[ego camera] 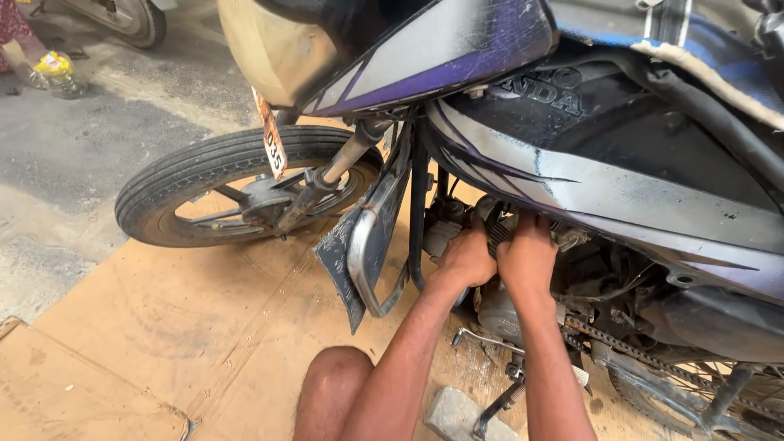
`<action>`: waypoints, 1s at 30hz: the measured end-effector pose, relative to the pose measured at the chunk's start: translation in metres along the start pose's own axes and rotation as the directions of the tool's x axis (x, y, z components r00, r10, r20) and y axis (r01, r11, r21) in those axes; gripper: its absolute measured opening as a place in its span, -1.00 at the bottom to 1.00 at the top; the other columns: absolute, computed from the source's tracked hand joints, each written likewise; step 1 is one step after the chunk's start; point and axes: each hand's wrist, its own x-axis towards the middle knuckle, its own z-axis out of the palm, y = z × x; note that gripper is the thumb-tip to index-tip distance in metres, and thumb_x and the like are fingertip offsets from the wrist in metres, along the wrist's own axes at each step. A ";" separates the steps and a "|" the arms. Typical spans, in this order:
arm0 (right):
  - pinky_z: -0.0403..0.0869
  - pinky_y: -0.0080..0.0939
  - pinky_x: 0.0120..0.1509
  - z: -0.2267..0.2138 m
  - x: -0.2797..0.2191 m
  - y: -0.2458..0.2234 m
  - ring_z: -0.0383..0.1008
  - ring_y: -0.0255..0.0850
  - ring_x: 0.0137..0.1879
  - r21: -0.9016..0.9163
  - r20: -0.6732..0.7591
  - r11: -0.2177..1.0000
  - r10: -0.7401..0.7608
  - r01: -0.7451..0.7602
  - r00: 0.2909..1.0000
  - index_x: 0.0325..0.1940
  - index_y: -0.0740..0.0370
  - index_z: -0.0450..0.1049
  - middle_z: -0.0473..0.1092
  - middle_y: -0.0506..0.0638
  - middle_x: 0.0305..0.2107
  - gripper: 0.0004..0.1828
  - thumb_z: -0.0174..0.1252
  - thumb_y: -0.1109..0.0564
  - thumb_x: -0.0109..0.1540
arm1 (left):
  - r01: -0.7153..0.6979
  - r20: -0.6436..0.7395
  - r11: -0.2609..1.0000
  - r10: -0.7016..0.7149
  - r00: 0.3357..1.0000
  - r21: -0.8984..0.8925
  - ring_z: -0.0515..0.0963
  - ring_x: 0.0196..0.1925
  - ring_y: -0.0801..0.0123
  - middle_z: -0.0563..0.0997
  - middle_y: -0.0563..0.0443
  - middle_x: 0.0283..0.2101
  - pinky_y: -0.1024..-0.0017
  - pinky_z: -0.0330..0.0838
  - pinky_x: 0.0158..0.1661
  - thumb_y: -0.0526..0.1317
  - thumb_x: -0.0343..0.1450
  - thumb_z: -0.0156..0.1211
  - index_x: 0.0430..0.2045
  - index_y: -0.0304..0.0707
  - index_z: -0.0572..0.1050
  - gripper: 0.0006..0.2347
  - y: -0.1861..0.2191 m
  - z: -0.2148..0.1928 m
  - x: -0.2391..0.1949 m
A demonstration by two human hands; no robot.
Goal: The person uses a yellow-handled screwdriver to work on the engine area of a motorcycle. They are sitting on a cardboard sheet on the ground, manipulating components near the engine block and exhaust pipe.
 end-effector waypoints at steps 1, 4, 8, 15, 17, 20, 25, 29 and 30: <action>0.48 0.34 -0.03 -0.002 -0.005 -0.002 0.47 0.41 -0.06 -0.024 -0.046 0.999 -0.045 0.044 0.998 0.28 0.41 0.30 0.34 0.48 -0.02 -0.24 0.14 0.35 -0.05 | -0.002 -0.008 1.000 0.002 1.000 -0.005 0.44 0.22 -0.29 0.47 -0.54 0.13 0.05 0.32 0.21 -0.24 0.31 0.21 0.32 -0.42 0.06 -0.33 0.001 0.001 -0.006; 0.51 0.32 -0.02 0.001 -0.004 -0.003 0.47 0.41 -0.09 0.026 -0.014 1.000 0.006 -0.006 1.000 0.33 0.35 0.30 0.34 0.46 0.00 -0.22 0.13 0.38 -0.03 | -0.018 -0.056 0.999 0.021 0.998 0.046 0.48 0.21 -0.28 0.50 -0.54 0.13 0.06 0.38 0.19 -0.28 0.28 0.19 0.27 -0.51 0.14 -0.37 -0.015 0.019 0.011; 0.51 0.31 -0.02 0.000 -0.009 0.004 0.49 0.40 -0.09 0.011 0.004 1.000 0.022 -0.022 1.000 0.32 0.30 0.32 0.36 0.42 0.00 -0.25 0.13 0.39 0.00 | -0.027 -0.059 0.999 0.030 0.998 0.040 0.50 0.19 -0.29 0.51 -0.54 0.12 0.06 0.38 0.19 -0.27 0.29 0.20 0.22 -0.52 0.19 -0.41 -0.015 0.022 0.009; 0.57 0.19 -0.10 -0.007 -0.012 -0.003 0.52 0.37 -0.15 0.025 -0.032 0.999 -0.020 0.021 0.999 0.33 0.37 0.29 0.34 0.44 0.06 -0.20 0.13 0.43 -0.04 | -0.035 -0.057 0.996 0.039 0.998 0.076 0.56 0.12 -0.25 0.55 -0.55 0.02 0.07 0.43 0.14 -0.22 0.30 0.25 0.16 -0.57 0.22 -0.43 -0.010 0.019 0.008; 0.56 0.19 -0.10 -0.012 -0.015 -0.009 0.52 0.37 -0.15 0.025 -0.024 1.000 -0.005 0.005 1.000 0.33 0.36 0.29 0.34 0.43 0.07 -0.21 0.14 0.43 -0.03 | -0.056 -0.072 0.994 0.063 0.995 0.097 0.58 0.12 -0.23 0.57 -0.53 0.02 0.09 0.45 0.14 -0.23 0.29 0.25 0.11 -0.57 0.29 -0.48 -0.016 0.024 0.011; 0.58 0.17 -0.09 -0.015 -0.019 -0.010 0.53 0.36 -0.11 0.102 -0.027 0.994 0.033 -0.030 0.999 0.36 0.33 0.30 0.33 0.42 0.14 -0.23 0.08 0.45 0.01 | -0.055 -0.063 0.994 0.061 0.996 0.099 0.57 0.12 -0.24 0.55 -0.54 0.03 0.07 0.44 0.14 -0.22 0.31 0.27 0.10 -0.59 0.28 -0.48 -0.013 0.021 0.011; 0.59 0.15 -0.03 -0.015 -0.032 -0.010 0.54 0.35 0.04 0.069 -0.178 0.995 -0.063 0.076 0.982 0.45 0.30 0.31 0.27 0.41 0.29 -0.19 0.07 0.43 0.05 | -0.053 -0.042 0.992 0.059 0.997 0.115 0.57 0.12 -0.20 0.55 -0.53 0.02 0.11 0.45 0.15 -0.26 0.29 0.28 0.11 -0.61 0.27 -0.46 -0.015 0.022 0.012; 0.62 0.05 -0.05 -0.017 -0.047 -0.019 0.57 0.28 0.07 0.098 -0.237 0.990 -0.075 0.101 0.969 0.46 0.26 0.32 0.25 0.37 0.34 -0.27 0.05 0.44 0.16 | -0.015 0.057 0.995 0.009 0.998 0.102 0.66 0.05 -0.11 0.61 -0.45 -0.04 0.15 0.52 0.10 -0.32 0.28 0.19 0.17 -0.55 0.25 -0.46 -0.013 0.019 0.013; 0.63 0.00 -0.10 -0.019 -0.051 -0.024 0.58 0.24 0.07 0.114 -0.247 0.988 -0.075 0.106 0.966 0.45 0.27 0.31 0.26 0.33 0.36 -0.30 0.04 0.44 0.19 | -0.038 0.017 0.994 0.036 0.999 0.099 0.62 0.07 -0.15 0.57 -0.47 -0.01 0.13 0.50 0.10 -0.32 0.26 0.24 0.16 -0.57 0.24 -0.44 -0.011 0.018 0.011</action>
